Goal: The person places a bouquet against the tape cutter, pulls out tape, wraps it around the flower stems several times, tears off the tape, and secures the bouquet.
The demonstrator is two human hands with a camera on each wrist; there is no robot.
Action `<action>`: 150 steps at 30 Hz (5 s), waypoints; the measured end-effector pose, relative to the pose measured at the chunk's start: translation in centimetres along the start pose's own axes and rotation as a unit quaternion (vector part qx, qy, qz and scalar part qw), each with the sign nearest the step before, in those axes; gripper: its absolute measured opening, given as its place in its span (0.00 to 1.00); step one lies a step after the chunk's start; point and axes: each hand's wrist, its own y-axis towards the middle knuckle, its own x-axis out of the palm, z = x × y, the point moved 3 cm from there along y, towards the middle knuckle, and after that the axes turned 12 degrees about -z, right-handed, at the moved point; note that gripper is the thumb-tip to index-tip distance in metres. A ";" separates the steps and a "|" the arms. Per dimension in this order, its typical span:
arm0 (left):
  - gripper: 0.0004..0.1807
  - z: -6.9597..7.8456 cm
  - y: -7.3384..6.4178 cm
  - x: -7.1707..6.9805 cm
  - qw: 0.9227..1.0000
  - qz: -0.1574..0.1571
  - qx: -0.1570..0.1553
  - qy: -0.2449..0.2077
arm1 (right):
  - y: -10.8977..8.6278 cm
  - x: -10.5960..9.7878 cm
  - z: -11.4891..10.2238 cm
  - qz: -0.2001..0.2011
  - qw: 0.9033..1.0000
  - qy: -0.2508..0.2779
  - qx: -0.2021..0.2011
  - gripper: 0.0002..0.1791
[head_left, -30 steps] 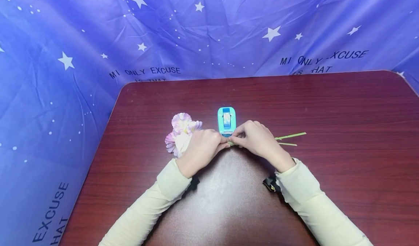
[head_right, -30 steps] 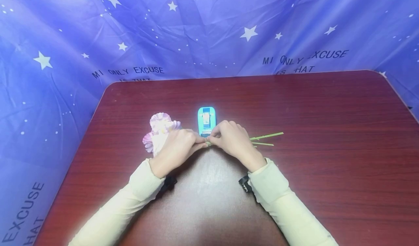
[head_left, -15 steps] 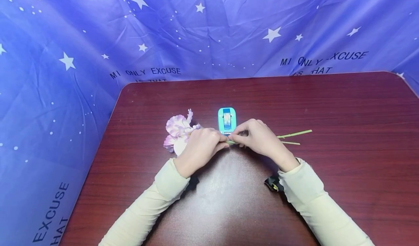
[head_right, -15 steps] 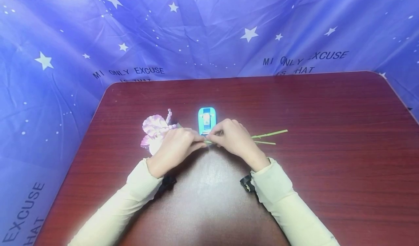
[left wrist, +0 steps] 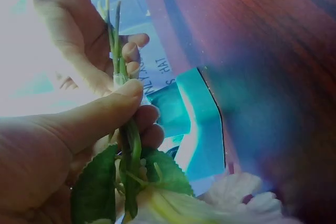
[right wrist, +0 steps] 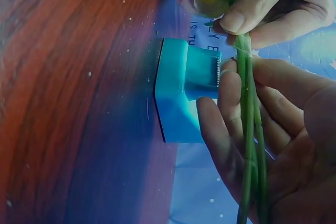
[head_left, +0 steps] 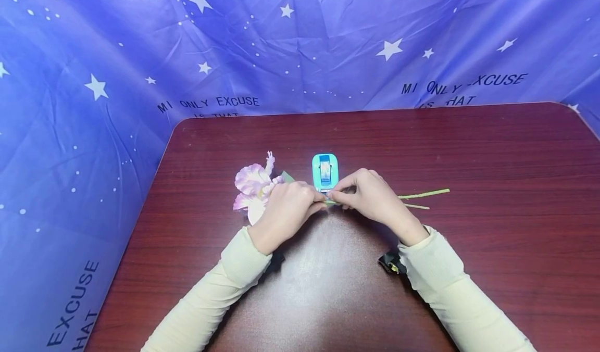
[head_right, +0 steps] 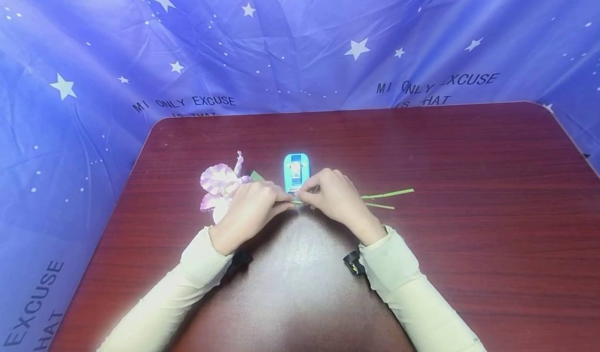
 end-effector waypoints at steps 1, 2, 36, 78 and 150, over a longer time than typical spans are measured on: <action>0.03 0.0 0.0 0.0 1.000 0.002 0.001 0.002 | 0.0 0.0 0.0 0.001 1.000 -0.001 0.000 0.06; 0.02 0.0 0.0 0.0 1.000 0.004 0.002 0.003 | 0.0 0.0 0.0 0.001 1.000 -0.001 0.000 0.06; 0.03 0.2 -0.2 0.1 0.994 0.107 0.038 0.009 | -0.1 -0.2 0.0 -0.001 1.000 0.018 0.008 0.07; 0.06 -0.6 -0.3 -0.7 0.989 0.136 0.039 0.033 | -0.2 -0.8 0.4 -0.034 0.997 0.062 0.023 0.17; 0.06 -0.3 -0.8 -3.0 0.969 0.205 0.124 -0.064 | -0.4 -0.9 -0.3 0.005 0.999 0.037 -0.029 0.08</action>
